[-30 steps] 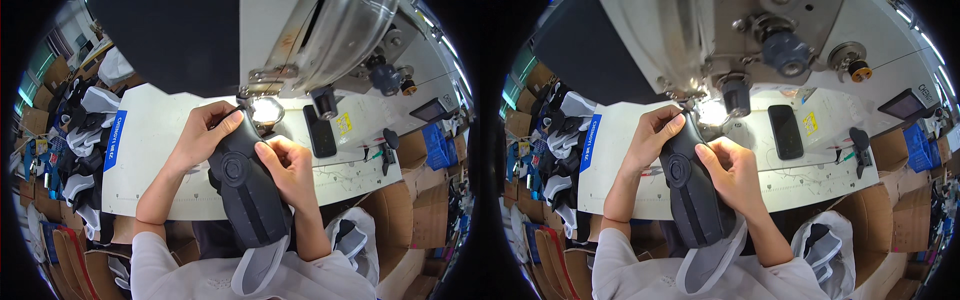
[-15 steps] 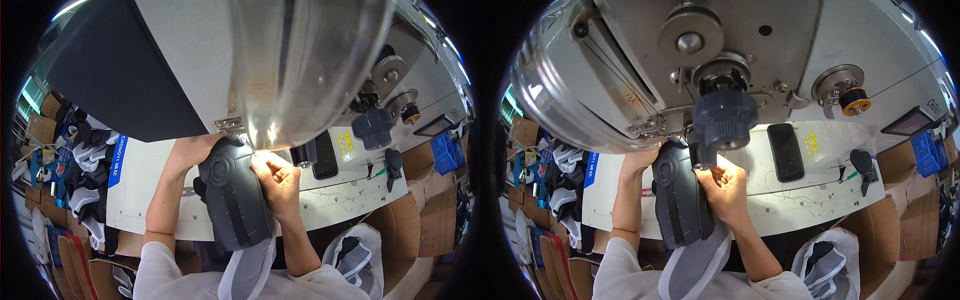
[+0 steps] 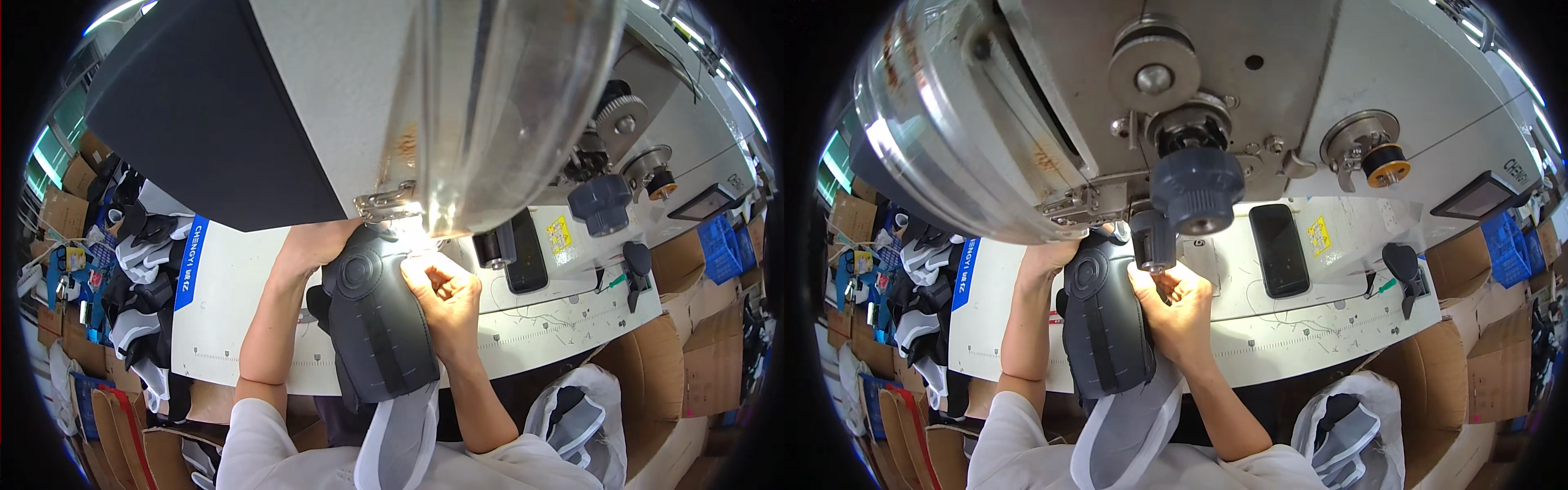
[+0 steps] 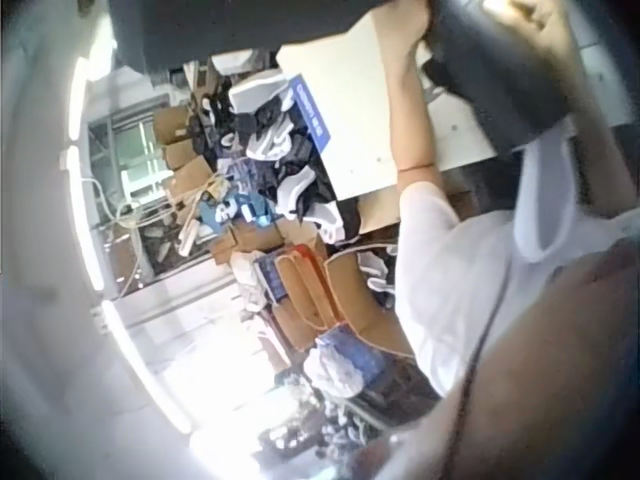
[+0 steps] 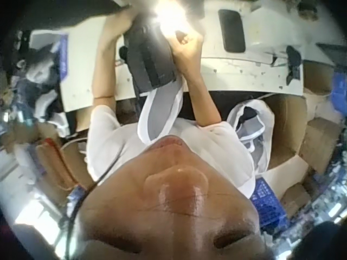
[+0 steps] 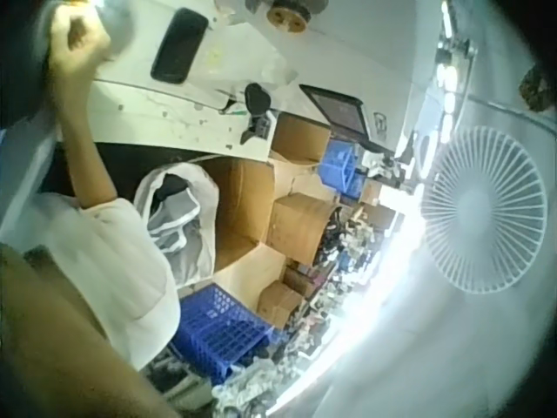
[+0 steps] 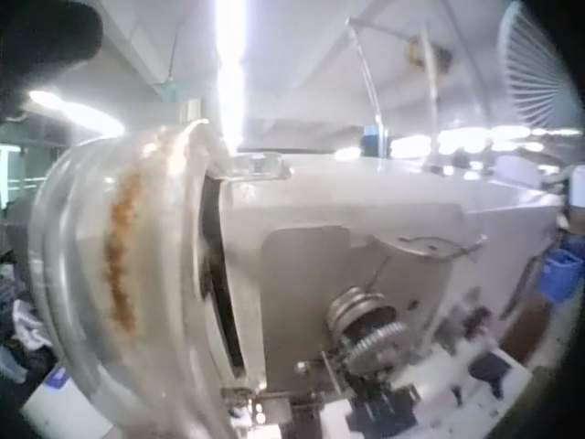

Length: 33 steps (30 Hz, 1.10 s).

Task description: The person sews shoe upper components together using a sewing machine, trims excess thread with thread snips, and places the assembled piece into a bag before sewing another set of components.

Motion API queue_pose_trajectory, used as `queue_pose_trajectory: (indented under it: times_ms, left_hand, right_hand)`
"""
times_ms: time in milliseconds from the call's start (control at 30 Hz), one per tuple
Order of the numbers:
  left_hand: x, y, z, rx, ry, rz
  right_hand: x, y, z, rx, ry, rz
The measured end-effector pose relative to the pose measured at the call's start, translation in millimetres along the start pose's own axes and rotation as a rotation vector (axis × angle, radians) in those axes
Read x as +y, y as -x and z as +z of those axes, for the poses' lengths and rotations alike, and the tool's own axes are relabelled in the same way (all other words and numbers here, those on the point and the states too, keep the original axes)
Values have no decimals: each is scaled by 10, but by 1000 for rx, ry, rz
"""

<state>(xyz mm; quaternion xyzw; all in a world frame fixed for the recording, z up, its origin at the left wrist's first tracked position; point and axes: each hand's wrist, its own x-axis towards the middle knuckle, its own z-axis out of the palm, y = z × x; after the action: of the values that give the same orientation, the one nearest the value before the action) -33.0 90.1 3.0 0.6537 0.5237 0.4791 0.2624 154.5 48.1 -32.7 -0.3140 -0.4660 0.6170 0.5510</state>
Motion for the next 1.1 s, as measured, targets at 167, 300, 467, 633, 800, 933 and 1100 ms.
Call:
queue_pose_trajectory:
  times_ms: [167, 300, 467, 633, 800, 933, 1100]
  left_hand:
    - [-47, -29, -8, 6, -1, 29]
    - [-92, -88, -49, -141, -186, -31]
    - [-192, -126, 16, 37, 0, 230]
    - [-246, -175, -3, 2, 31, 112]
    - [-279, -123, 7, 37, 147, -10]
    - [-443, -172, 7, 81, 190, 116]
    - [-621, -287, -6, 79, 30, 114]
  right_hand:
    - [34, 66, 88, 101, 48, -31]
    - [42, 95, 128, 109, 52, -58]
    - [21, 56, 137, 125, 86, -19]
    - [-13, 37, 169, 145, 143, -32]
    - [-30, 14, 199, 206, 231, -61]
    - [-11, -17, 212, 278, 290, -110]
    - [18, -31, 179, 249, 265, -74]
